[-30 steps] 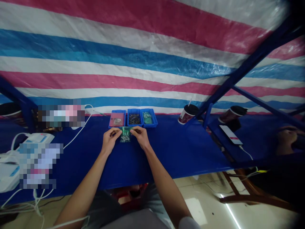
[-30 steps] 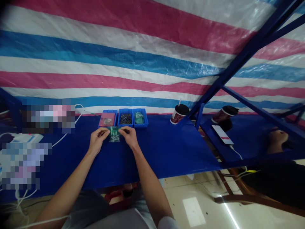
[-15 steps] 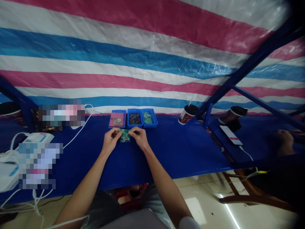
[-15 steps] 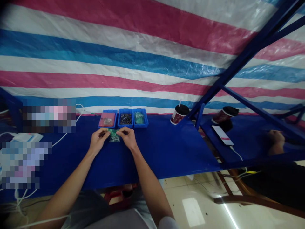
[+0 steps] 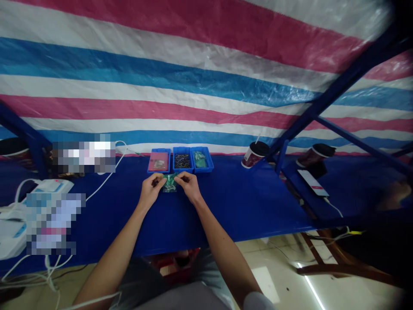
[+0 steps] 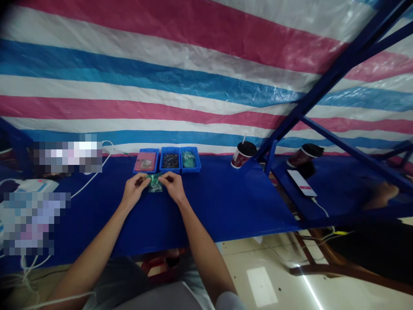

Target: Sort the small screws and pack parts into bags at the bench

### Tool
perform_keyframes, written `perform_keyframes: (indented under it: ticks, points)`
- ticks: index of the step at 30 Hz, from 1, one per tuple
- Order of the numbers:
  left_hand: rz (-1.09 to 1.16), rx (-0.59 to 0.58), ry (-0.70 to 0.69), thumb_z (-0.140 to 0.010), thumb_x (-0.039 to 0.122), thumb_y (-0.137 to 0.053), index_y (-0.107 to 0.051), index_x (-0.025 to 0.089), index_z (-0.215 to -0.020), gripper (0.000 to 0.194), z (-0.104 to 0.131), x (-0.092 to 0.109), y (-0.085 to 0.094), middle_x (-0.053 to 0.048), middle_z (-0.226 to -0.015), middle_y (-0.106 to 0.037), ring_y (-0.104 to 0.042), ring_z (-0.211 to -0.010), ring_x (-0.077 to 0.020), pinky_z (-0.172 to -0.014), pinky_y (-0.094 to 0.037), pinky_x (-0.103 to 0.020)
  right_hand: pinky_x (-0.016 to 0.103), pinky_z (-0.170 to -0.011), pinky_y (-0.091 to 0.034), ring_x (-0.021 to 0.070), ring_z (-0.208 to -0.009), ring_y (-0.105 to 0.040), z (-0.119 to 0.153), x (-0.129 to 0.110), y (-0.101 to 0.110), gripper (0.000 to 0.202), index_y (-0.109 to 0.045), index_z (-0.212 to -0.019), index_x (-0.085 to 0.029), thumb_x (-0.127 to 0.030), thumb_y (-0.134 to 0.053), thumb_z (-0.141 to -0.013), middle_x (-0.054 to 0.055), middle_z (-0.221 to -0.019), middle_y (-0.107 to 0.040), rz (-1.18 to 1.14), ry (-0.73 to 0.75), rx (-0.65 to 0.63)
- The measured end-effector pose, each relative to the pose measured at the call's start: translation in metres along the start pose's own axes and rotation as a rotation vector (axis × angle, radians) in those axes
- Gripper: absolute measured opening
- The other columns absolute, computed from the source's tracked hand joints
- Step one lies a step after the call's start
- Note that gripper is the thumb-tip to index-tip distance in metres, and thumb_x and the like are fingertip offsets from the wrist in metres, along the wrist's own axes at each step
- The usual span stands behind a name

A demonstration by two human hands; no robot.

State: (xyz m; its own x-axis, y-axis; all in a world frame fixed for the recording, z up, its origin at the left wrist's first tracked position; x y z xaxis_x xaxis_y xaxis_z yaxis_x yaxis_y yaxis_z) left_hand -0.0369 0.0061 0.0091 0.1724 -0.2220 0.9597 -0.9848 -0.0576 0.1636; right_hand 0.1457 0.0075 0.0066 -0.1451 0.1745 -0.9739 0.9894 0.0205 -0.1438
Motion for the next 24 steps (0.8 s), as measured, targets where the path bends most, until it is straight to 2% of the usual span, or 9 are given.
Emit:
perform_keyframes:
  ticks: [3,8,11,15,19,22,24]
  points:
    - [0.006,0.038,-0.027,-0.078,0.042,-0.073,-0.067,0.017,-0.082,0.026,-0.0001,0.0004,0.0012,-0.001,-0.074,-0.064,-0.056,-0.066,-0.015,-0.064,-0.042,-0.024,0.028,-0.064,-0.043,0.0144,-0.064,-0.051,0.0002,-0.0002,-0.0003,0.032,-0.063,-0.066,-0.018,-0.047,-0.077,-0.071,0.0,-0.067,-0.058,0.003,0.001,0.031]
    - [0.016,-0.034,-0.005,-0.078,0.042,-0.073,-0.068,0.017,-0.084,0.026,0.0012,0.0009,-0.0016,0.0,-0.073,-0.063,-0.055,-0.065,-0.0149,-0.063,-0.042,-0.024,0.027,-0.063,-0.043,0.0144,-0.064,-0.051,0.0003,0.0014,-0.0006,0.032,-0.063,-0.067,-0.018,-0.047,-0.075,-0.073,0.0,-0.066,-0.058,0.012,-0.013,-0.009]
    - [0.008,0.023,-0.028,-0.079,0.041,-0.072,-0.067,0.017,-0.083,0.025,0.002,0.0021,-0.0011,-0.001,-0.075,-0.063,-0.056,-0.067,-0.0151,-0.064,-0.042,-0.024,0.027,-0.064,-0.042,0.0138,-0.062,-0.05,0.0007,0.0015,0.0002,0.03,-0.063,-0.066,-0.018,-0.045,-0.076,-0.073,0.0,-0.066,-0.058,-0.008,0.002,0.029]
    - [-0.011,-0.062,-0.019,-0.079,0.04,-0.072,-0.067,0.017,-0.085,0.025,0.0024,0.0029,-0.0035,0.0,-0.071,-0.061,-0.054,-0.063,-0.0145,-0.061,-0.041,-0.024,0.027,-0.061,-0.04,0.0129,-0.06,-0.048,0.0014,0.0009,-0.0018,0.031,-0.062,-0.067,-0.018,-0.045,-0.075,-0.074,-0.001,-0.065,-0.057,-0.028,-0.006,-0.027]
    - [-0.005,0.025,-0.041,-0.081,0.04,-0.07,-0.066,0.017,-0.083,0.024,0.0017,0.0034,-0.0014,0.0,-0.073,-0.061,-0.054,-0.065,-0.0139,-0.063,-0.041,-0.024,0.026,-0.059,-0.039,0.0125,-0.058,-0.046,0.0015,0.0001,-0.0018,0.033,-0.061,-0.065,-0.018,-0.047,-0.075,-0.073,-0.002,-0.063,-0.054,-0.012,-0.007,0.012]
    - [0.009,-0.039,-0.02,-0.082,0.04,-0.069,-0.064,0.017,-0.086,0.024,0.0009,0.0017,-0.0023,0.001,-0.069,-0.058,-0.053,-0.062,-0.0136,-0.062,-0.042,-0.024,0.026,-0.059,-0.038,0.0125,-0.058,-0.046,0.0022,0.0008,-0.0046,0.031,-0.062,-0.067,-0.018,-0.045,-0.076,-0.073,-0.002,-0.063,-0.055,-0.015,-0.018,-0.055]
    - [0.006,-0.05,-0.016,-0.082,0.041,-0.069,-0.064,0.017,-0.085,0.025,0.0006,0.0009,-0.0022,0.001,-0.068,-0.058,-0.053,-0.061,-0.0135,-0.062,-0.042,-0.024,0.026,-0.059,-0.038,0.0125,-0.058,-0.047,0.0025,0.0008,-0.0051,0.03,-0.062,-0.067,-0.018,-0.044,-0.076,-0.073,-0.001,-0.063,-0.055,-0.011,-0.013,-0.049]
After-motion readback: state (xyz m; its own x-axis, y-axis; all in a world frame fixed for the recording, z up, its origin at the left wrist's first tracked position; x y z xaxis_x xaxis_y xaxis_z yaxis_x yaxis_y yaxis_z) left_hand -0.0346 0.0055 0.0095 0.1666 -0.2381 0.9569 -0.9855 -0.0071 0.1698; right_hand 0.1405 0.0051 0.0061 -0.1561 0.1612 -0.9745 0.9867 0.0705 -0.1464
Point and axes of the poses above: each hand's wrist, its own z-axis away from the middle knuckle, its own y-axis out of the back of the hand, x = y × z, the point moved 2 cm from there along -z, towards the middle knuckle
